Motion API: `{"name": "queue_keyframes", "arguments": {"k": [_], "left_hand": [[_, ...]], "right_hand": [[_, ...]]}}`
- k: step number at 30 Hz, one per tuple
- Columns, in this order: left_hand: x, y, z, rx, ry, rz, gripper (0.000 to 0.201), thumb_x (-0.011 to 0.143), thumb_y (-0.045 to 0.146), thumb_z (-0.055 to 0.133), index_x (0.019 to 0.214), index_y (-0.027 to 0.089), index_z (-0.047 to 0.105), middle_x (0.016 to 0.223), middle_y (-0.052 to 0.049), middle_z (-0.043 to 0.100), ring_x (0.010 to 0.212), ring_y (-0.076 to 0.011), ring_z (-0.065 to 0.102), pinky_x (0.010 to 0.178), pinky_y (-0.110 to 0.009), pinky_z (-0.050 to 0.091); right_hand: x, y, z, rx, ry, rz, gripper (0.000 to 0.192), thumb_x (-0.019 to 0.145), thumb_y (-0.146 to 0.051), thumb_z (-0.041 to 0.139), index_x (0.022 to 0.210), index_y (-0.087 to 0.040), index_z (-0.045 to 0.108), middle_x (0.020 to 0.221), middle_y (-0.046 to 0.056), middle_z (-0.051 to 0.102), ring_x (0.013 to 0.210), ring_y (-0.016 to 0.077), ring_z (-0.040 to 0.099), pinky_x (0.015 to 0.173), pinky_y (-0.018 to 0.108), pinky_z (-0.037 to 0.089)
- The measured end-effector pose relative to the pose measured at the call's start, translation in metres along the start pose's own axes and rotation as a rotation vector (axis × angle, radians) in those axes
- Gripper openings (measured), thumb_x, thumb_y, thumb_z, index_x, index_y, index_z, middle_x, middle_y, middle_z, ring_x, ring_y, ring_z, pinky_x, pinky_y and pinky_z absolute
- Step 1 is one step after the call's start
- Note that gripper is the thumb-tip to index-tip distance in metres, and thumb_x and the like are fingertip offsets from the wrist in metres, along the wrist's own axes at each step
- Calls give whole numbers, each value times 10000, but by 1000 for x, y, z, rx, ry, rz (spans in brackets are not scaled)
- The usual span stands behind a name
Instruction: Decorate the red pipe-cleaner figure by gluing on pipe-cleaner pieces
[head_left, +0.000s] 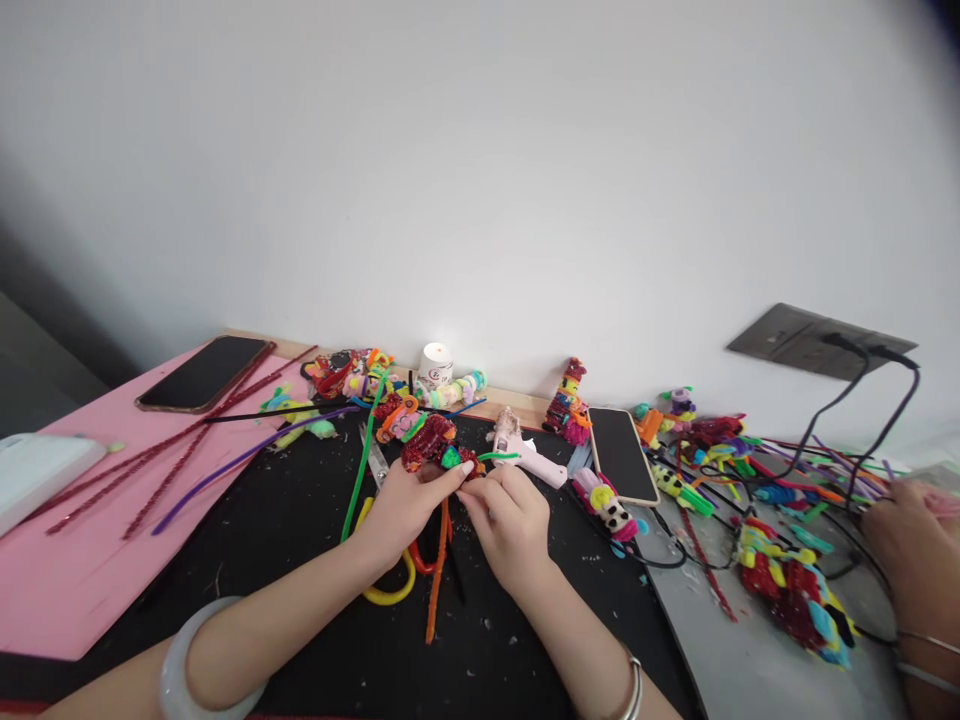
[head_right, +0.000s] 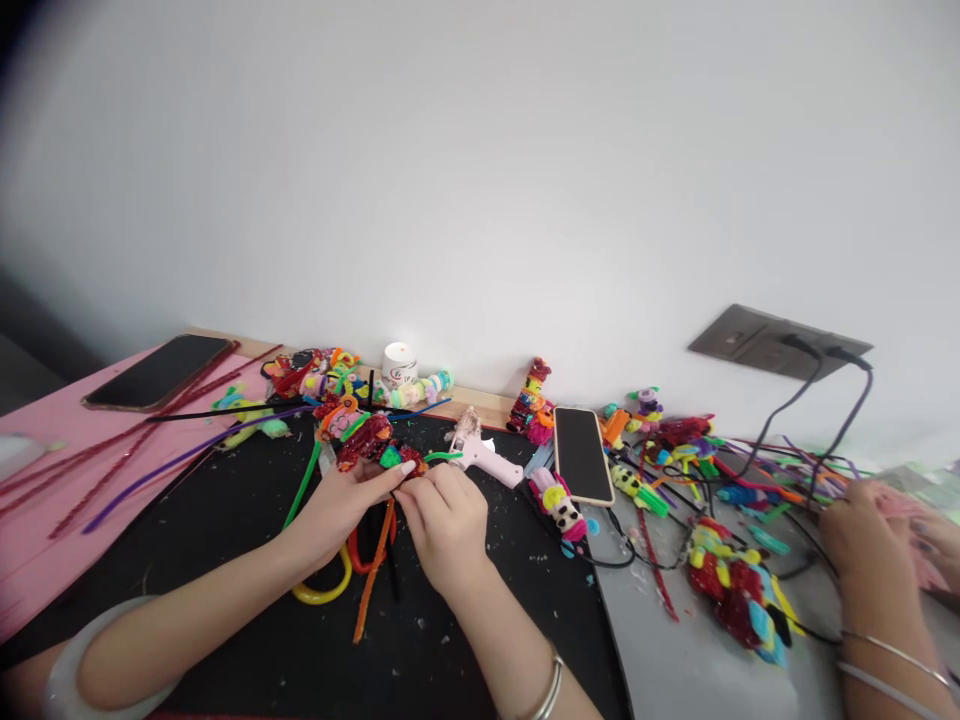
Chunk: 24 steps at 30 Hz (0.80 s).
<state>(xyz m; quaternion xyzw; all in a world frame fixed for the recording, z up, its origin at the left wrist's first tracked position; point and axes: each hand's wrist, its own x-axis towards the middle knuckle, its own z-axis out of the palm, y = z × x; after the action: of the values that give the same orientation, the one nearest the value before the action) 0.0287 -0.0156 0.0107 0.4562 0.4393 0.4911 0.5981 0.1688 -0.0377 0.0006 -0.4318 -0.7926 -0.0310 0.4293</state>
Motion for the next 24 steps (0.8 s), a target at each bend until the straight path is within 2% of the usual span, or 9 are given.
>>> {"name": "queue_keyframes", "arguments": {"k": [7, 13, 18, 24], "left_hand": [[0, 1, 0, -11, -26, 6, 198, 748, 323, 684, 838, 158, 621, 850, -60, 712, 845, -244, 646, 813, -374, 496], [0, -3, -3, -114, -100, -15, 239, 778, 336, 672, 934, 156, 646, 984, -82, 723, 1009, -271, 631, 878, -378, 487], [2, -7, -6, -170, -150, -36, 277, 794, 323, 675, 1019, 164, 643, 1045, -88, 713, 1050, -266, 622, 931, -395, 479], [3, -5, -6, -215, -200, -46, 268, 798, 306, 678, 1025, 165, 651, 1086, -86, 706, 1079, -264, 615, 928, -386, 498]], "right_hand": [[4, 2, 0, 108, 22, 68, 106, 883, -191, 586, 788, -188, 634, 735, 37, 578, 694, 152, 549, 621, 273, 456], [5, 6, -2, 143, 23, 76, 22, 860, -190, 622, 838, -188, 624, 782, 41, 592, 737, 162, 567, 653, 281, 466], [8, 7, -7, 160, 17, 125, 57, 847, -155, 626, 817, -203, 617, 776, 23, 580, 723, 160, 559, 647, 282, 452], [10, 9, -7, 225, 3, 174, 94, 828, -121, 629, 780, -202, 623, 763, 10, 550, 721, 154, 542, 649, 274, 441]]}}
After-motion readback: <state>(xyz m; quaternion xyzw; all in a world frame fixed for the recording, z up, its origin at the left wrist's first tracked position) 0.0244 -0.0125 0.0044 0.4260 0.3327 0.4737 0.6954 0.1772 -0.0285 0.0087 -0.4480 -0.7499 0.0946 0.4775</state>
